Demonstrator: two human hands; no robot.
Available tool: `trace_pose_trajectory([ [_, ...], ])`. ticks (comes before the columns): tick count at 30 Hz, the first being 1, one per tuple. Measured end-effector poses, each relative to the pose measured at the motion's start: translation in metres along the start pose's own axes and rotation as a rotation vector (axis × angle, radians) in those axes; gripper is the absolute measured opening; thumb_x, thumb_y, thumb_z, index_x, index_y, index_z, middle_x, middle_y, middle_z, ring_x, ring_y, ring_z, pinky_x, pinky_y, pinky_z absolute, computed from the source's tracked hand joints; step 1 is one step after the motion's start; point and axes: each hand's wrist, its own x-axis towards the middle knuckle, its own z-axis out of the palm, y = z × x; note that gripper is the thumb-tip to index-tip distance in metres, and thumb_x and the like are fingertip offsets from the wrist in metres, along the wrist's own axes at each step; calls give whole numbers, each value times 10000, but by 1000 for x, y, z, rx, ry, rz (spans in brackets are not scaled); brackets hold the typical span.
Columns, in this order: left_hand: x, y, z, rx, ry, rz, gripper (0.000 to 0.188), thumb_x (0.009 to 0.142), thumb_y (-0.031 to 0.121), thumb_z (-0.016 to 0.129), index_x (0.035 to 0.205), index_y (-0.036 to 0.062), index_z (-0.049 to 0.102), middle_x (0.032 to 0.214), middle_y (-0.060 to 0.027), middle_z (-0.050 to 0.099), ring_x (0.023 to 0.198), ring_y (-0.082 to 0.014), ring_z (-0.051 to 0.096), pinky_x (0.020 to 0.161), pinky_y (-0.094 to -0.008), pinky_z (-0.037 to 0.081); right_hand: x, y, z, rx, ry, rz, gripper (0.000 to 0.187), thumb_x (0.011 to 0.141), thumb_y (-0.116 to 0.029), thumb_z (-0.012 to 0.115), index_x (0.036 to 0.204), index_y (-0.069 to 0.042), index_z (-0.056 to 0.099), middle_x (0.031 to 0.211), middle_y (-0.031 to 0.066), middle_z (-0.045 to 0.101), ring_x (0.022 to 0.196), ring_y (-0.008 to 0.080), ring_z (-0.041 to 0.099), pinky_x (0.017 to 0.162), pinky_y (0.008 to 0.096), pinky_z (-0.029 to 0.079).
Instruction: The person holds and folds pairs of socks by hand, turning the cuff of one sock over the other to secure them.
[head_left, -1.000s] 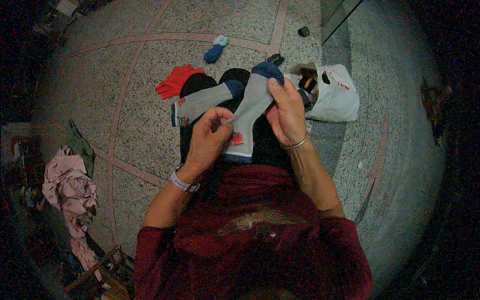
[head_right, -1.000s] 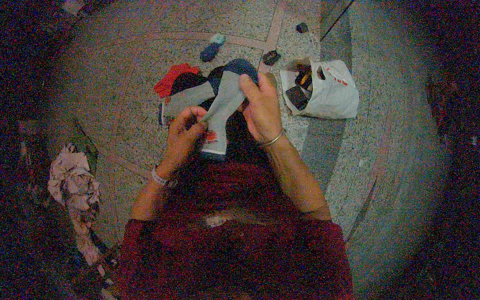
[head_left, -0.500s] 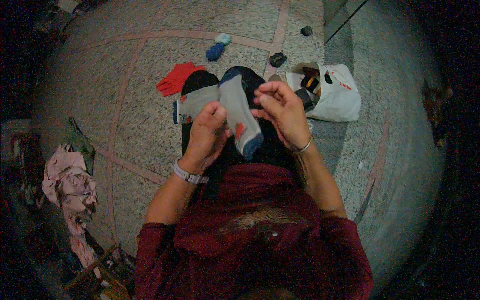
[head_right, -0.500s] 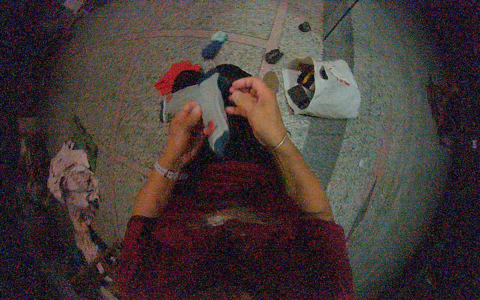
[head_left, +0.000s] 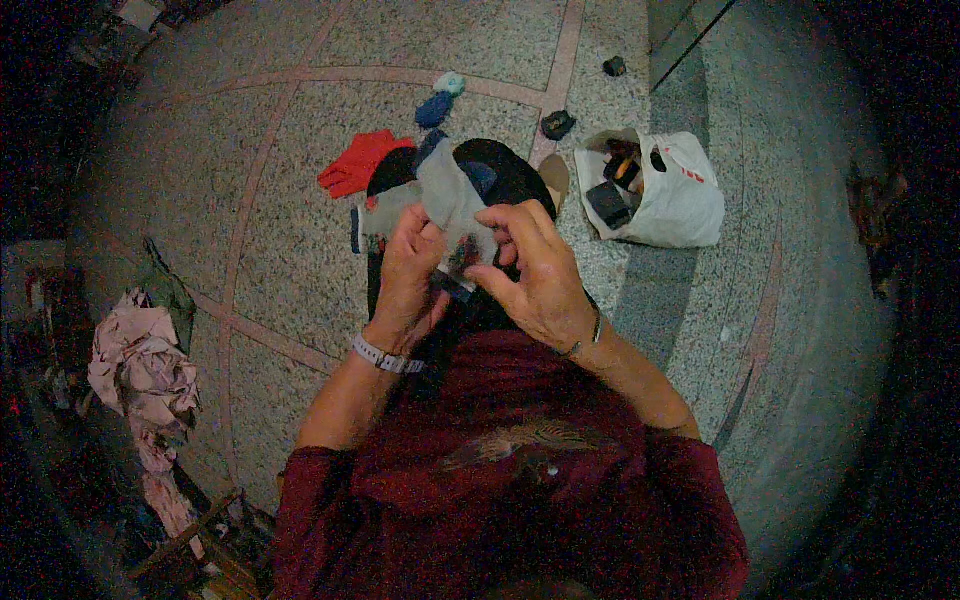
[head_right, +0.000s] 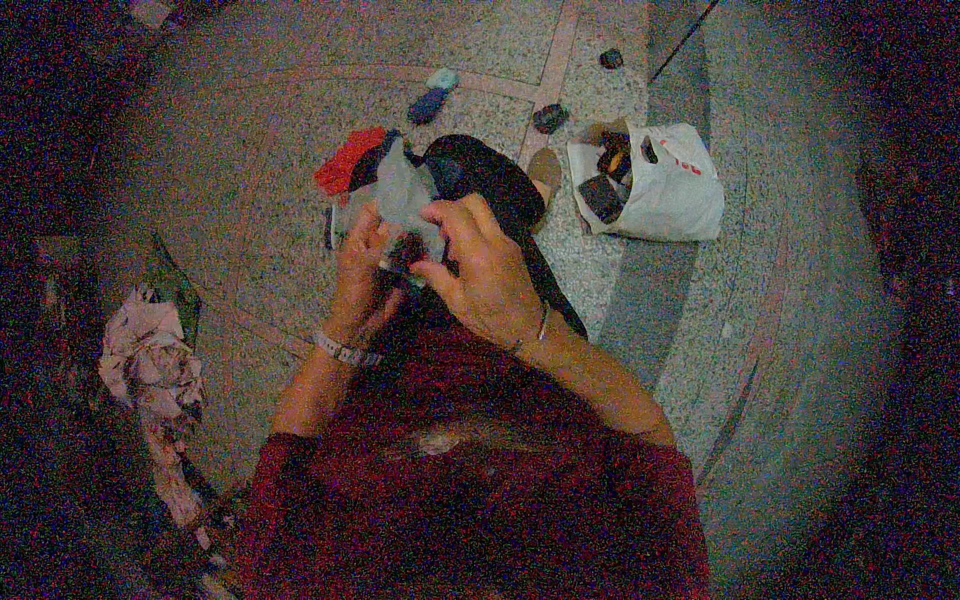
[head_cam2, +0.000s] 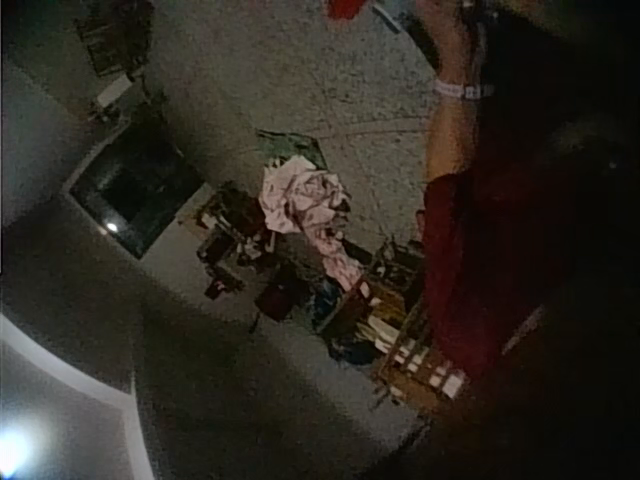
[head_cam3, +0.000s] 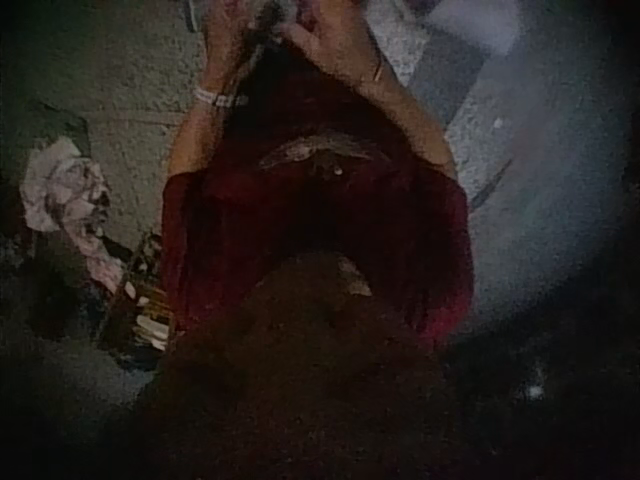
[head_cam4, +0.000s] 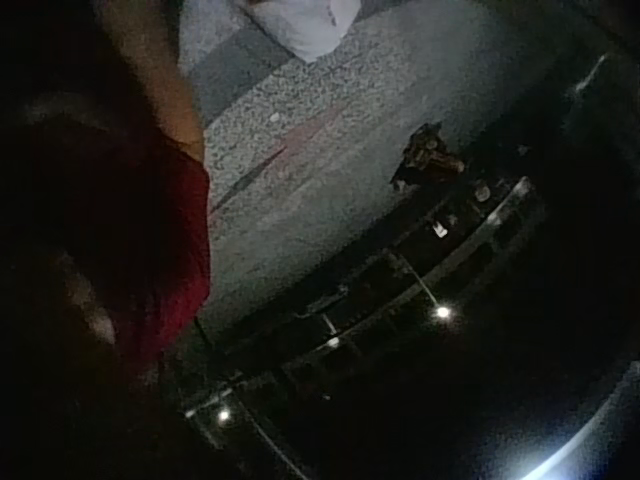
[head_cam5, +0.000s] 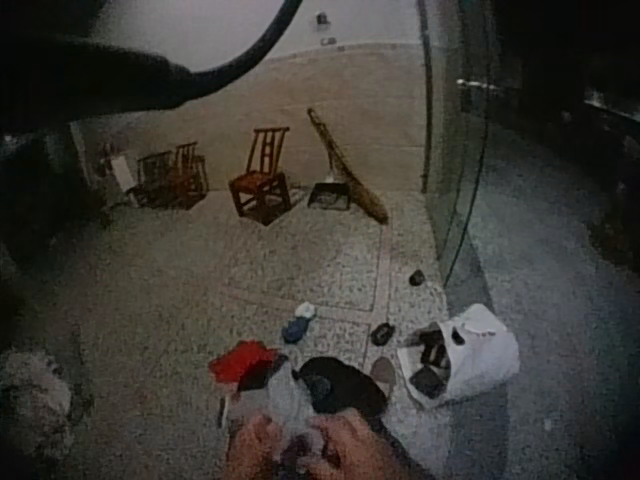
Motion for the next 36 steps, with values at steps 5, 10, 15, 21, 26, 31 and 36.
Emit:
trace_pose_trajectory([
  [5, -3, -2, 0, -194, 7, -75, 373, 907, 100, 563, 1247, 39, 420, 1197, -102, 576, 1026, -178, 593, 869, -328, 506, -1, 6, 1, -35, 81, -69, 314, 770, -67, 681, 1053, -18, 554, 923, 144, 529, 761, 292, 579, 662, 368, 505],
  [10, -5, 3, 12, -14, 20, -10, 374, 888, 60, 555, 1238, 37, 427, 1183, -99, 582, 1037, -172, 585, 894, -318, 490, 1, 16, 2, -126, 73, -86, 223, 791, -83, 656, 984, -24, 563, 876, 133, 546, 731, 296, 587, 651, 375, 506],
  [15, -5, 10, -11, 101, 106, -50, 360, 854, 19, 578, 1189, 34, 448, 1125, -89, 603, 978, -171, 601, 847, -338, 514, 6, 28, -12, 62, -13, 66, 111, 813, -84, 621, 892, -26, 568, 823, 84, 551, 675, 207, 583, 616, 327, 489],
  [21, -1, 25, -4, 38, 16, -43, 347, 857, 21, 592, 1173, 37, 450, 1110, -98, 608, 963, -189, 612, 825, -340, 524, 4, 46, -35, 361, -145, 307, 88, 835, -77, 622, 881, -44, 556, 718, -39, 484, 658, 45, 481, 587, 218, 425],
  [26, -2, 20, 7, 42, 20, -25, 406, 851, 7, 606, 1207, 32, 412, 1128, -107, 601, 1016, -191, 596, 874, -356, 512, 1, 48, -22, 553, -199, 242, 82, 859, -55, 578, 939, -46, 562, 827, -23, 590, 746, 45, 543, 652, 208, 458],
  [31, -2, 20, 11, 93, 0, 4, 479, 829, -30, 613, 1239, 41, 375, 1144, -114, 593, 1030, -187, 591, 883, -345, 505, 10, 26, -26, 868, -193, 614, 171, 884, -118, 606, 1019, -19, 574, 921, 16, 623, 818, 69, 573, 712, 238, 483],
  [36, -4, 18, 15, 205, -28, 28, 494, 828, -42, 593, 1261, 43, 371, 1147, -117, 602, 1026, -187, 597, 888, -330, 499, 6, 45, -4, 802, -252, 408, 214, 874, -154, 651, 1024, -24, 569, 929, 19, 622, 835, 84, 575, 721, 253, 487],
])
